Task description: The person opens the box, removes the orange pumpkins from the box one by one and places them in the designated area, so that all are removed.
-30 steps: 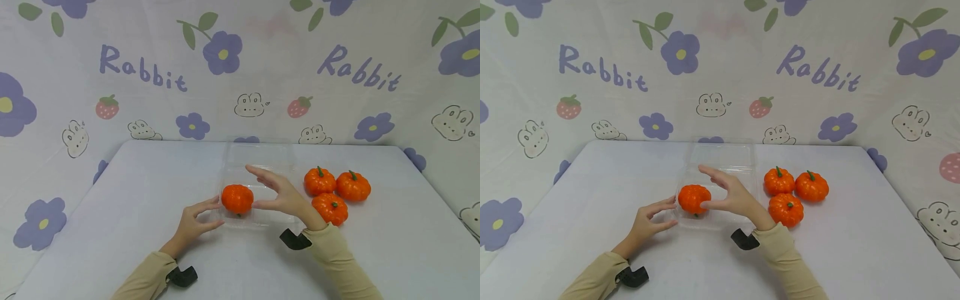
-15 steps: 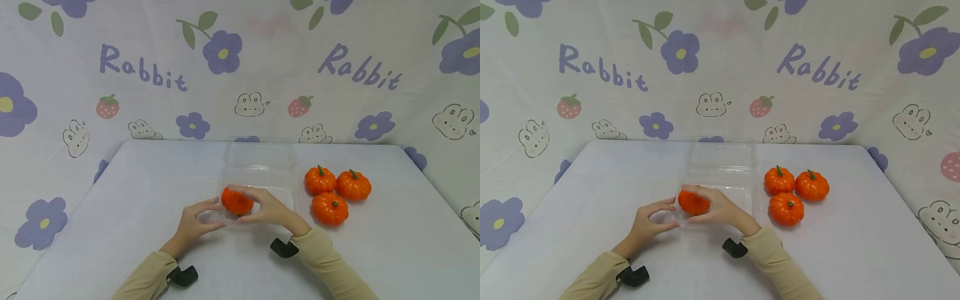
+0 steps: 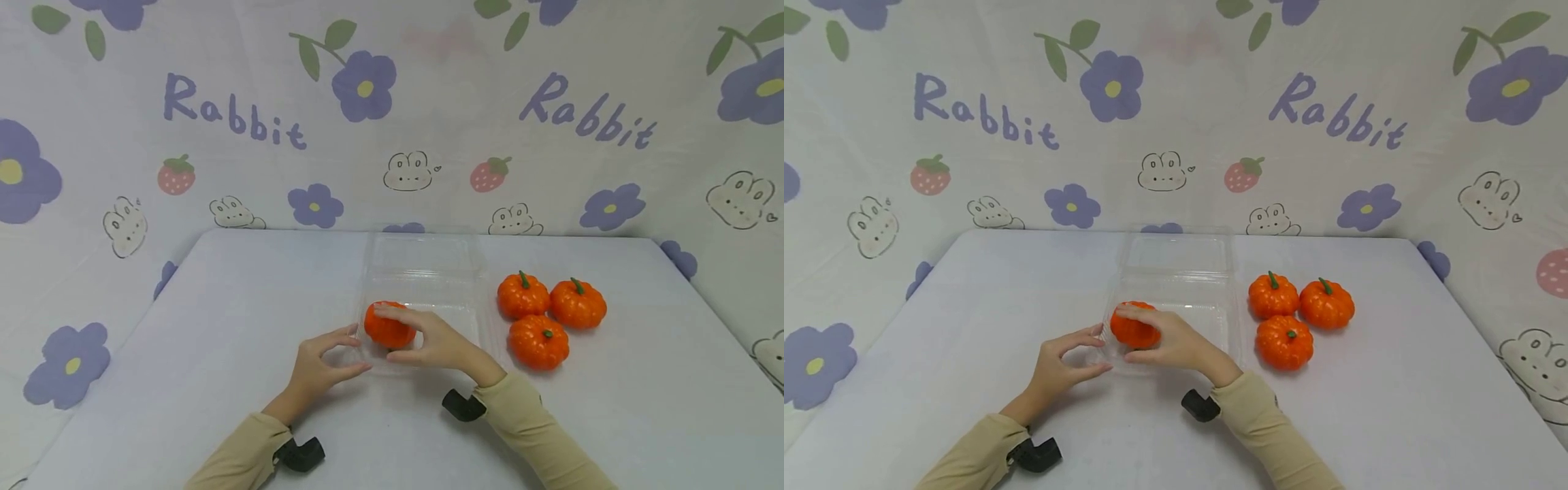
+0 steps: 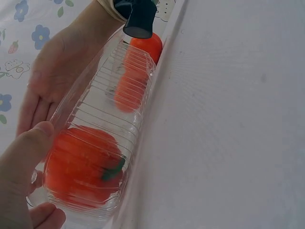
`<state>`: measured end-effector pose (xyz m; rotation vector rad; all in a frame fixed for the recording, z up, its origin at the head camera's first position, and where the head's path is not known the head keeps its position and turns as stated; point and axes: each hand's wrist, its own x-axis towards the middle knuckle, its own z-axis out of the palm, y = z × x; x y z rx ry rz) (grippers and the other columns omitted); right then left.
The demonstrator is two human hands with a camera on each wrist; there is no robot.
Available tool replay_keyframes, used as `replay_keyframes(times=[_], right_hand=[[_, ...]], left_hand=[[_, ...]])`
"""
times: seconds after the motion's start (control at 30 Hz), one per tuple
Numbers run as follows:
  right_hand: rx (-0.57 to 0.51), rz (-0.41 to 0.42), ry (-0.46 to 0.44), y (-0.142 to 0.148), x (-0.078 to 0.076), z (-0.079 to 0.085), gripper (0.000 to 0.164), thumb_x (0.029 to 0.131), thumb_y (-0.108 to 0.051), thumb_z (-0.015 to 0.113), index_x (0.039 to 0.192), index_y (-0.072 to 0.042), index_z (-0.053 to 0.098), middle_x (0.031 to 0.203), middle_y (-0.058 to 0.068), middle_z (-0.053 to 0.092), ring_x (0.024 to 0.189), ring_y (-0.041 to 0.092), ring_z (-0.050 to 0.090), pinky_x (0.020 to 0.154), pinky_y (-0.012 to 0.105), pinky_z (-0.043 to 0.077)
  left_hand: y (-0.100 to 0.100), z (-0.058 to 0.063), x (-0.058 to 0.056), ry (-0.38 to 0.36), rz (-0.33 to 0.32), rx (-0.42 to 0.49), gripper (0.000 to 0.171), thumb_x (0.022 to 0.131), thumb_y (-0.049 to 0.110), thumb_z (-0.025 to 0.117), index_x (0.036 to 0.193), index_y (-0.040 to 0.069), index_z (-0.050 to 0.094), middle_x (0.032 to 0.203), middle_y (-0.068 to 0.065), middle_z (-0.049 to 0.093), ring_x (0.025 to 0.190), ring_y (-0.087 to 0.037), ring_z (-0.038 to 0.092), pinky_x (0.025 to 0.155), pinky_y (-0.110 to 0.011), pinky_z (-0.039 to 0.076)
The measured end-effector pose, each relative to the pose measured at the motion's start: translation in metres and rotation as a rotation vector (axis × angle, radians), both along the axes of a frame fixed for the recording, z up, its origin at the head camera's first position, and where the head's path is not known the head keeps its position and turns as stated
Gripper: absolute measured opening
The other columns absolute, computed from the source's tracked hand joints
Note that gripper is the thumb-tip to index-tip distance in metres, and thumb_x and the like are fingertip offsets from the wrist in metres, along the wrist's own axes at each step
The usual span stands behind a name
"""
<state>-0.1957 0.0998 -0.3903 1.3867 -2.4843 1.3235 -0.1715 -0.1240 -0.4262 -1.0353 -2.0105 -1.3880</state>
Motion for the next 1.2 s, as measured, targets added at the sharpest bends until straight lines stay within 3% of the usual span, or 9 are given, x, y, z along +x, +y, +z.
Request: replay_keyframes(times=[0.17,0.37,0.5,0.73,1.0,1.2], right_hand=[[0.027,-0.051,0.081,0.003,-0.004,-0.002,0.061,0.077,-0.016,0.072,0.129,-0.001,0.046,0.133,0.009,0.043,0.124,0.02,0.035,0.099,0.038,0.031],[0.125,-0.178,0.096,0.008,-0.005,-0.002,0.065,0.073,-0.017,0.075,0.13,-0.004,0.047,0.136,0.009,0.039,0.126,0.025,0.03,0.1,0.043,0.028],[0.178,-0.23,0.113,0.01,-0.007,-0.003,0.067,0.07,-0.012,0.076,0.13,-0.004,0.046,0.138,0.012,0.036,0.126,0.028,0.03,0.1,0.046,0.027],[0.158,-0.287,0.183,0.01,-0.012,-0.009,0.058,0.066,0.002,0.075,0.118,-0.004,0.05,0.14,0.016,0.03,0.125,0.03,0.031,0.098,0.042,0.032],[0.191,-0.406,0.293,0.012,-0.012,-0.011,0.058,0.067,0.004,0.076,0.117,-0.003,0.047,0.136,0.014,0.037,0.115,0.031,0.044,0.091,0.041,0.04],[0.181,-0.373,0.361,0.013,-0.011,-0.011,0.061,0.066,0.002,0.077,0.118,-0.002,0.046,0.128,0.014,0.047,0.115,0.03,0.046,0.092,0.039,0.039]], left_hand=[[-0.001,0.0,0.0,-0.002,0.012,0.006,0.034,0.051,-0.008,0.081,0.081,-0.006,0.064,0.095,-0.024,0.062,0.089,-0.04,0.059,0.084,-0.033,0.046],[-0.001,0.0,0.0,0.007,0.005,0.007,0.035,0.051,-0.009,0.081,0.081,-0.007,0.064,0.096,-0.025,0.062,0.088,-0.041,0.059,0.084,-0.033,0.046],[0.0,0.001,0.0,0.01,0.006,0.01,0.035,0.051,-0.009,0.081,0.081,-0.007,0.064,0.095,-0.025,0.062,0.088,-0.041,0.059,0.083,-0.035,0.047],[-0.001,0.001,0.0,-0.003,0.009,0.009,0.035,0.051,-0.008,0.081,0.082,-0.006,0.064,0.096,-0.025,0.062,0.089,-0.041,0.059,0.084,-0.036,0.046],[0.0,0.001,0.0,-0.002,0.015,0.012,0.036,0.05,-0.009,0.081,0.082,-0.004,0.065,0.096,-0.025,0.062,0.089,-0.041,0.059,0.082,-0.037,0.047],[0.001,0.001,0.001,-0.005,0.014,0.009,0.035,0.05,-0.009,0.082,0.081,-0.005,0.064,0.096,-0.026,0.061,0.088,-0.041,0.059,0.083,-0.037,0.047]])
